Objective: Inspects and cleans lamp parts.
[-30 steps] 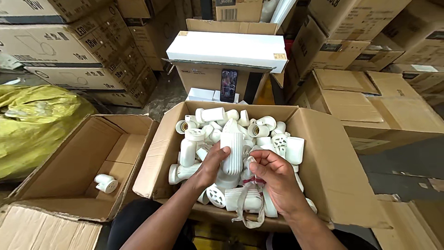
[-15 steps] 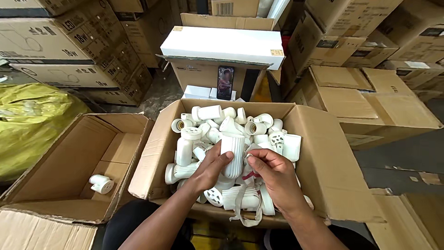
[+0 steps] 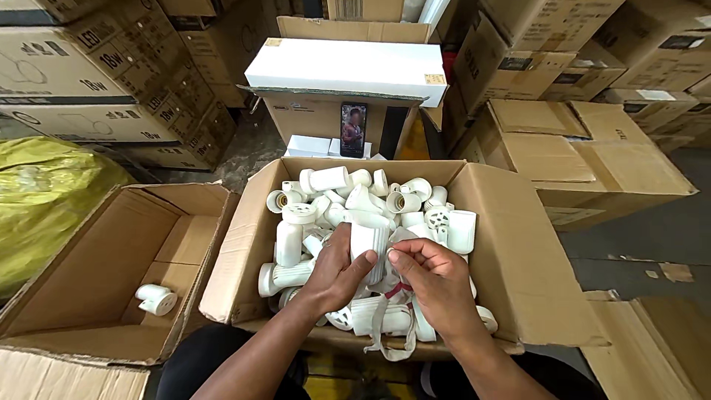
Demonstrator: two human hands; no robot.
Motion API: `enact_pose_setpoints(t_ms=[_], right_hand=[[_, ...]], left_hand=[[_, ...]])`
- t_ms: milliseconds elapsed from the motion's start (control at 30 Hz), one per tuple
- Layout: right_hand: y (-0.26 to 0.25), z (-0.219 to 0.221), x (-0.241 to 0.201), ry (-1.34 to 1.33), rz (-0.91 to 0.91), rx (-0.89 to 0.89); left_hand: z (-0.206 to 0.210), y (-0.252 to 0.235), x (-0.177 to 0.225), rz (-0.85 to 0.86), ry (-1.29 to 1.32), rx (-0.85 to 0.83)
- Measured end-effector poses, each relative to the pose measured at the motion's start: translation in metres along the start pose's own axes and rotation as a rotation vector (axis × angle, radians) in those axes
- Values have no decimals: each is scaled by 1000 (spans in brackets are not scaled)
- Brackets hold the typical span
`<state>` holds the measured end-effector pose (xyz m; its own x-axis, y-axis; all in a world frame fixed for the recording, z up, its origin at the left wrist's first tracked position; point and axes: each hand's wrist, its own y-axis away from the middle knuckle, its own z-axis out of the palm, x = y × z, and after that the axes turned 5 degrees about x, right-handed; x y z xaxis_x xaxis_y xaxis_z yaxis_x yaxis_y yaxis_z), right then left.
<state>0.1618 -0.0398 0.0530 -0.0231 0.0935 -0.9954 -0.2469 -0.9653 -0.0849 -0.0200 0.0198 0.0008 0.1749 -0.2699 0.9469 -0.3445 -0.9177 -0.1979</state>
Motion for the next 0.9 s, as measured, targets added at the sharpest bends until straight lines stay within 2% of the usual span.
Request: enact_pose_setpoints(t_ms=[633,900], right_hand=[[1,2,0,58,81,16],[2,2,7,110,-28,-30]], left_hand=[[2,2,1,73,-207,32],[-1,2,2,24,-134,0]])
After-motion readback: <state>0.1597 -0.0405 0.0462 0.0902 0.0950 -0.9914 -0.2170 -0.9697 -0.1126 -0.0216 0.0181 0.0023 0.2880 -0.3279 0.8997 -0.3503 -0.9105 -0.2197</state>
